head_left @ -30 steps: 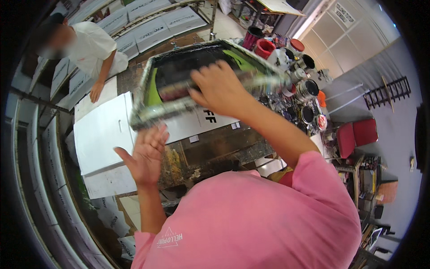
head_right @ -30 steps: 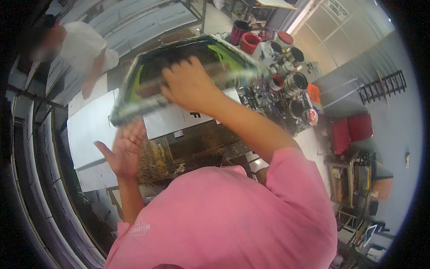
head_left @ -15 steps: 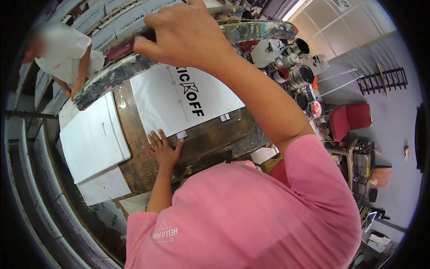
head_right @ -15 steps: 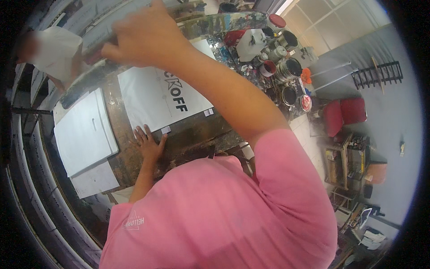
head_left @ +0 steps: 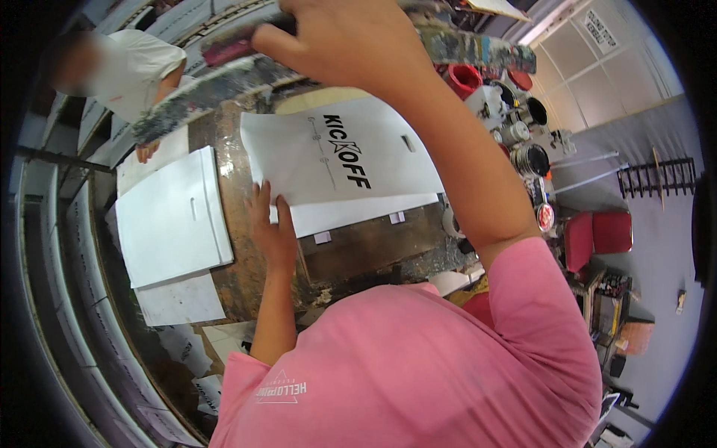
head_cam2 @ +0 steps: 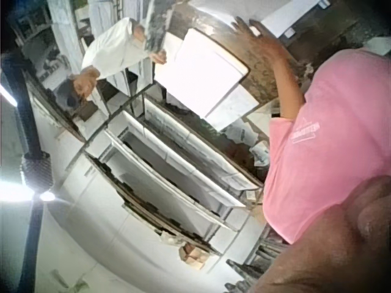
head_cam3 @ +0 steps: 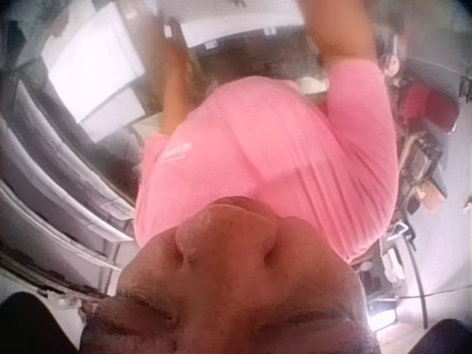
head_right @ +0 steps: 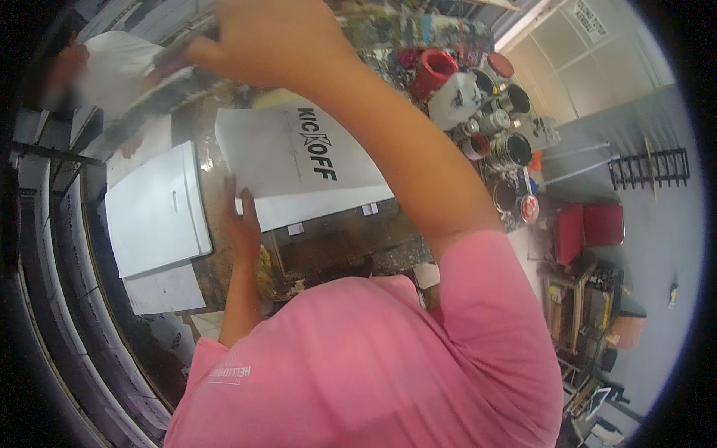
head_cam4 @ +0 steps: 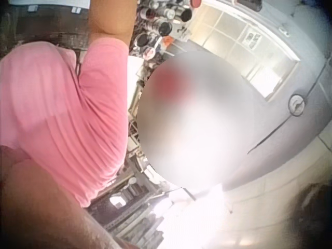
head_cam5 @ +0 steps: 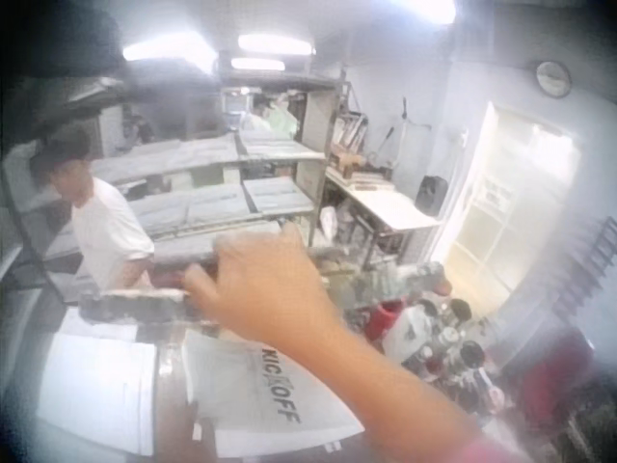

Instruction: The person performs screen printing on white bags by applying ink with a squeegee through a stencil frame, lifting the frame to reveal the print, and then placing the bags on a drying rack.

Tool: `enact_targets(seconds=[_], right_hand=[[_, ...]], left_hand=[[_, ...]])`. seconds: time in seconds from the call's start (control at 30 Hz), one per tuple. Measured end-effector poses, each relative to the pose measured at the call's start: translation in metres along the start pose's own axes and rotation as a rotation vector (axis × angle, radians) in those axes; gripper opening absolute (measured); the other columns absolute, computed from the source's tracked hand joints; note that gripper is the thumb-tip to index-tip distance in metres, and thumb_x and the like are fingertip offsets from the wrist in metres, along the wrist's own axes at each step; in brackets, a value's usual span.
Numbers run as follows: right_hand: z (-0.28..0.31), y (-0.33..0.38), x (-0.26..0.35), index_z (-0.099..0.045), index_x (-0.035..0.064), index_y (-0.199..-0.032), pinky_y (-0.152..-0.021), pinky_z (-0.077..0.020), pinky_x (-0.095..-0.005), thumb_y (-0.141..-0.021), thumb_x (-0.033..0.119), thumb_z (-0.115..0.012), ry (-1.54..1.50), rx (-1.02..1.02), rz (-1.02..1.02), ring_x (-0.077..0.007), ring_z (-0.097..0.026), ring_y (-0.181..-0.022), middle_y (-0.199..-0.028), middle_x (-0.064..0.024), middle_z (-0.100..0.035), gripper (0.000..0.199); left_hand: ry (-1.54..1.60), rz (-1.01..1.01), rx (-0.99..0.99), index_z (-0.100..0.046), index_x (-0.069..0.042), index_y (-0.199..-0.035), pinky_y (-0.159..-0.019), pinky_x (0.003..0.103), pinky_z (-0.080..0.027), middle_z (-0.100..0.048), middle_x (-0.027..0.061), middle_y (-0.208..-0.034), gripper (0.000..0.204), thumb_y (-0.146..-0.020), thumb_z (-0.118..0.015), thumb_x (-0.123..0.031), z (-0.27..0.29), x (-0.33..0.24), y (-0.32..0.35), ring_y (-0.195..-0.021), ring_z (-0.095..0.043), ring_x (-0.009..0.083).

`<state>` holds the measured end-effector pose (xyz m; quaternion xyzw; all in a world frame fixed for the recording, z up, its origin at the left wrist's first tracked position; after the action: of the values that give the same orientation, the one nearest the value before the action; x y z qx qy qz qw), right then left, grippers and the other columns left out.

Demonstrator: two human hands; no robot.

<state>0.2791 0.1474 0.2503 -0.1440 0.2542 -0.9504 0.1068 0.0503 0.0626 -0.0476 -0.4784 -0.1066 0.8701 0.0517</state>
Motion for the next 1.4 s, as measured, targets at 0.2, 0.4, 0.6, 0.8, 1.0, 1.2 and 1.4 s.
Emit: enact_targets(seconds=[0.2, 0.4, 0.6, 0.8, 1.0, 1.2, 1.4], right_hand=[[-0.005, 0.016, 0.008, -0.072, 0.0042, -0.086, -0.089, -0.0445, -0.0505, -0.095, 0.049, -0.056, 0.185, -0.046, 0.052, -0.0366, -0.069, -0.083, -0.081, -0.0157, -0.072, 0.048], [-0.007, 0.028, 0.012, -0.072, 0.0029, -0.088, -0.088, -0.046, -0.0504, -0.096, 0.048, -0.055, 0.133, -0.075, 0.058, -0.0385, -0.069, -0.083, -0.083, -0.0178, -0.073, 0.048], [-0.009, 0.036, 0.011, -0.073, 0.0032, -0.088, -0.088, -0.0463, -0.0508, -0.094, 0.047, -0.055, 0.137, -0.118, 0.067, -0.038, -0.07, -0.086, -0.085, -0.0172, -0.074, 0.048], [-0.011, 0.029, 0.009, -0.074, 0.0043, -0.088, -0.089, -0.0466, -0.0511, -0.094, 0.048, -0.057, 0.161, -0.088, 0.046, -0.0376, -0.071, -0.087, -0.086, -0.0168, -0.075, 0.047], [-0.006, 0.025, 0.008, -0.075, 0.0032, -0.087, -0.09, -0.0469, -0.0507, -0.093, 0.048, -0.061, 0.113, -0.106, 0.07, -0.0376, -0.072, -0.086, -0.087, -0.0166, -0.076, 0.047], [-0.008, 0.012, 0.003, -0.077, 0.0038, -0.082, -0.088, -0.0429, -0.0493, -0.09, 0.048, -0.06, 0.078, -0.133, 0.061, -0.0354, -0.072, -0.08, -0.08, -0.0172, -0.074, 0.048], [0.001, 0.0, 0.004, -0.08, 0.0035, -0.093, -0.086, -0.0434, -0.0481, -0.09, 0.05, -0.06, 0.105, 0.073, 0.014, -0.0343, -0.07, -0.08, -0.082, -0.0156, -0.074, 0.051]], left_hand=[[-0.133, -0.005, -0.151, -0.065, 0.001, -0.145, -0.131, 0.054, -0.023, -0.062, 0.025, -0.151, 0.041, -0.105, -0.063, -0.01, 0.081, 0.07, 0.022, -0.15, -0.052, 0.0332], [-0.412, 0.074, -0.294, -0.067, -0.009, -0.146, -0.13, 0.055, -0.023, -0.062, 0.0272, -0.15, 0.044, -0.102, -0.065, -0.016, 0.176, 0.182, 0.03, -0.142, -0.059, 0.0365], [-0.754, 0.067, -0.52, -0.054, -0.006, -0.156, -0.122, 0.049, -0.038, -0.048, 0.0274, -0.161, 0.058, -0.104, -0.071, -0.023, 0.201, 0.161, -0.009, -0.144, -0.05, 0.0414], [-0.231, -0.575, 0.645, -0.068, -0.004, -0.136, -0.107, 0.049, -0.052, -0.07, 0.0174, -0.135, 0.044, -0.098, -0.074, -0.026, -0.083, 0.036, 0.043, -0.127, -0.064, 0.0371], [-0.339, -0.643, 0.663, -0.065, -0.002, -0.136, -0.11, 0.048, -0.052, -0.067, 0.0165, -0.139, 0.051, -0.097, -0.074, -0.034, -0.226, 0.04, -0.005, -0.128, -0.063, 0.0362], [-0.524, -0.515, 0.561, -0.042, 0.0, -0.159, -0.121, 0.061, -0.037, -0.043, 0.0258, -0.162, 0.078, -0.098, -0.073, -0.037, -0.309, 0.077, -0.166, -0.148, -0.044, 0.0453], [-0.654, -0.484, 0.557, -0.041, -0.001, -0.16, -0.12, 0.063, -0.036, -0.043, 0.0255, -0.163, 0.078, -0.098, -0.073, -0.038, -0.357, 0.062, -0.206, -0.149, -0.043, 0.045]])
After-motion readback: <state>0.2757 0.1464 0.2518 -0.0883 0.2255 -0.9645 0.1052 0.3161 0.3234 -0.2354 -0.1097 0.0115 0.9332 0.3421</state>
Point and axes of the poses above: each hand's wrist, its own y-axis away from the middle knuckle, its own z-axis out of the back of the hand, x = y × z, the point moved 6 cm from there along -y, towards the middle knuckle
